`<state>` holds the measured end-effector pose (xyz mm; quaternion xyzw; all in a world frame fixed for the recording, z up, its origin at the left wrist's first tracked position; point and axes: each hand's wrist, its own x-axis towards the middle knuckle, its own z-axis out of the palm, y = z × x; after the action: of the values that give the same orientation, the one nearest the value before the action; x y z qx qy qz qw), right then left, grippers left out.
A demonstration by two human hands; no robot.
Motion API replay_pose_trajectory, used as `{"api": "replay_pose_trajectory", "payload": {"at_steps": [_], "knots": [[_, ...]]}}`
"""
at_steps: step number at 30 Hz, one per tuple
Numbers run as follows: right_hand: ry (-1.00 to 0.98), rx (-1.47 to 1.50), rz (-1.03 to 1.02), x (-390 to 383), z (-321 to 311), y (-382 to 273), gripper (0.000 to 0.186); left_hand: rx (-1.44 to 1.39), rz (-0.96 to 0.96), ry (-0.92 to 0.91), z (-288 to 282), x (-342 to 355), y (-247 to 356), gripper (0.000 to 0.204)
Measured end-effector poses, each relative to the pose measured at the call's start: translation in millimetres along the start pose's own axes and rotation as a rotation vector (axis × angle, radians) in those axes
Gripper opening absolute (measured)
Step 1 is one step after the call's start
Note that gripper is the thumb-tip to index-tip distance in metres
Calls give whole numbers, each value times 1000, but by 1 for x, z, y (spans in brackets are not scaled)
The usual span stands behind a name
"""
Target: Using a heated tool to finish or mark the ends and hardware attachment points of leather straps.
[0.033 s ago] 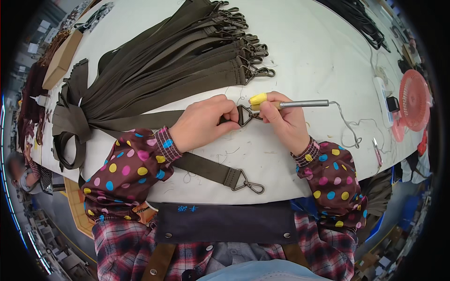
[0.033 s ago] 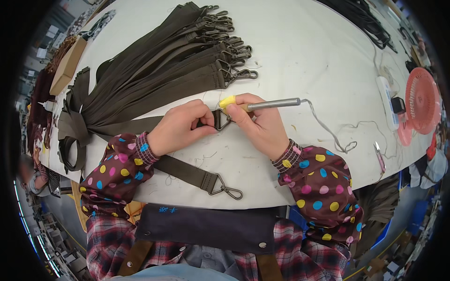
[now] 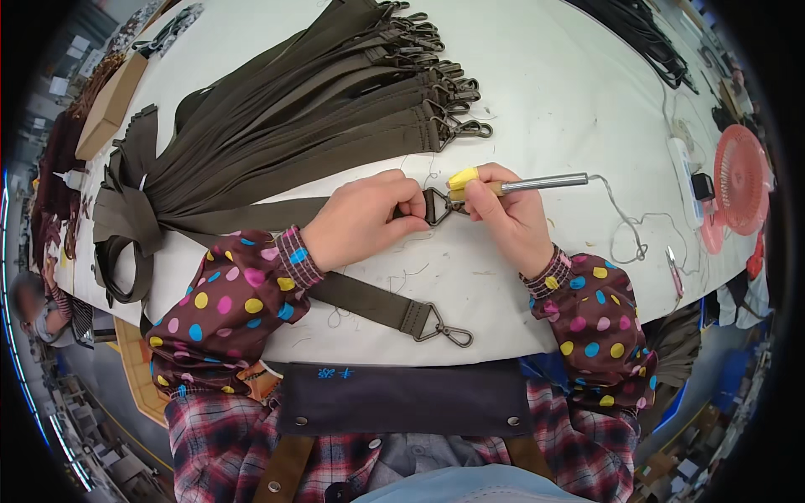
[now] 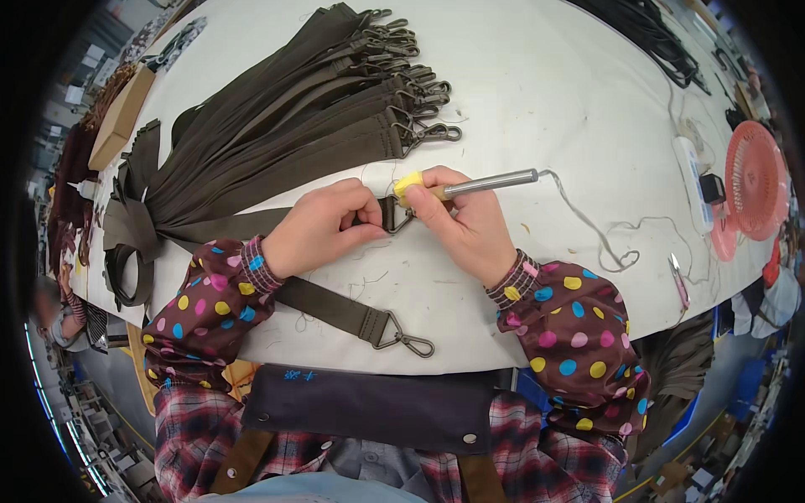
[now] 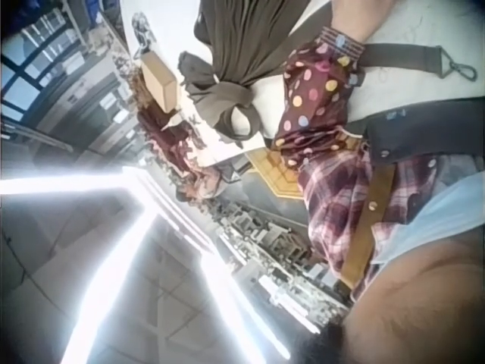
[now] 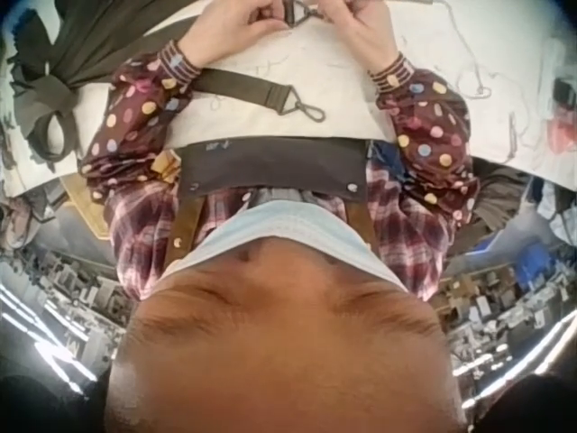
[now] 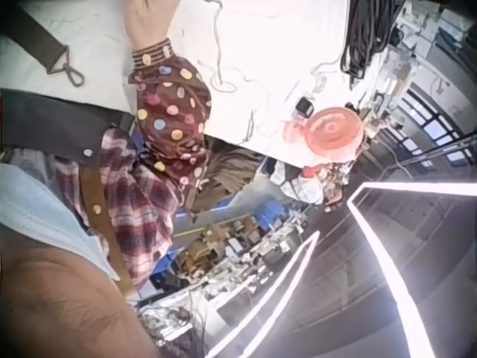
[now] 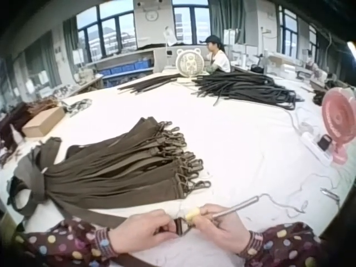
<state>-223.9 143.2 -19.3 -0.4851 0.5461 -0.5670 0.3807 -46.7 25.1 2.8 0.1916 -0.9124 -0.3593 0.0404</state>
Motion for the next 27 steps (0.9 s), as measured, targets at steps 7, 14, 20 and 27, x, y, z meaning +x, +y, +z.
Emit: {"api": "replay_pose_trajectory", "payload": {"at_steps": [7, 14, 20, 27], "knots": [[-25, -41, -24, 0, 11, 1, 17, -377, -75, -6, -2, 0, -13, 14], [-111, -156, 63, 0, 9, 0, 15, -411, -56, 32, 1, -4, -12, 14], [-142, -188, 34, -1, 11, 0, 17, -329, 0, 41, -4, -7, -5, 15], [-138, -219, 30, -1, 12, 1, 17, -297, 26, 5, -4, -7, -8, 11]]}}
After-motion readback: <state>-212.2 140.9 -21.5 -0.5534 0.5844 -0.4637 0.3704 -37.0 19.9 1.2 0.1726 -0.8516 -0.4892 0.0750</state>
